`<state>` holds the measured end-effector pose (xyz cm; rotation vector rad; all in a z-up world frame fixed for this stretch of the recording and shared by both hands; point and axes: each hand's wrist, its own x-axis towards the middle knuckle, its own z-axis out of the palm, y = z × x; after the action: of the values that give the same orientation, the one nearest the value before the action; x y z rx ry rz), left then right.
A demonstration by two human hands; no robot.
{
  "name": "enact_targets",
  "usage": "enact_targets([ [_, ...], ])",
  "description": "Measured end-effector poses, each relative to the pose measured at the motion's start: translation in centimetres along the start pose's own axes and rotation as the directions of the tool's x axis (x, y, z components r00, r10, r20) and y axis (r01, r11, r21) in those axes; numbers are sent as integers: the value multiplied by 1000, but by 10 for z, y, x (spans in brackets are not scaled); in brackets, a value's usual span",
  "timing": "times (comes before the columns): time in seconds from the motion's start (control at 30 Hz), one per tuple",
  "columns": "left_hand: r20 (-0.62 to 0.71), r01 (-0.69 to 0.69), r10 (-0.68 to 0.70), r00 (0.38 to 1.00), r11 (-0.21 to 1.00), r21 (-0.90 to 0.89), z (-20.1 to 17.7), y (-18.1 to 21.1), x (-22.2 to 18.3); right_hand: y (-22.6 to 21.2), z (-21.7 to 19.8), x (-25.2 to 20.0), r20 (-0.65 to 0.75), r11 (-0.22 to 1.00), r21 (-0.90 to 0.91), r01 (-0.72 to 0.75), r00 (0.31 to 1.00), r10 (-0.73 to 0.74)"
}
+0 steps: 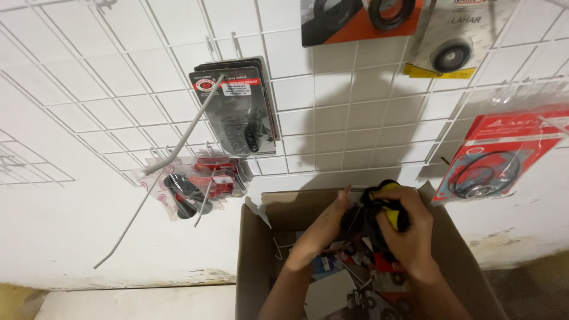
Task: Wiping down an automotive component with a cloth and organizing parts on a display rack.
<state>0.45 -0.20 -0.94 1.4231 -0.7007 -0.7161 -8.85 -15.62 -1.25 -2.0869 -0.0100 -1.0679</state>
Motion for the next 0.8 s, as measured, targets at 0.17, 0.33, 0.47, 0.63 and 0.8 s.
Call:
enact_targets([
  [0.17, -288, 86, -156, 945, 966, -243, 5, -50, 25, 10, 18, -18, -48, 996, 74, -55, 997, 59],
  [0.33, -412, -213, 40, 910, 898, -384, -19, -104, 42, 25, 26, -26, 153, 970, 149, -191, 974, 168],
  [0.47, -319, -39, 16, 947, 997, -64, 7, -27, 14, 12, 17, -13, 2, 990, 125, -70, 998, 70],
  [0.63, -305, -149, 119, 945, 986, -78, 8, -44, 15, 26, 23, -22, 9, 963, 212, -163, 986, 165],
  [0.8, -359, -530, 395, 846, 694, -487, 11, -5, 3, 10, 40, -41, 152, 979, 151, -135, 982, 112],
])
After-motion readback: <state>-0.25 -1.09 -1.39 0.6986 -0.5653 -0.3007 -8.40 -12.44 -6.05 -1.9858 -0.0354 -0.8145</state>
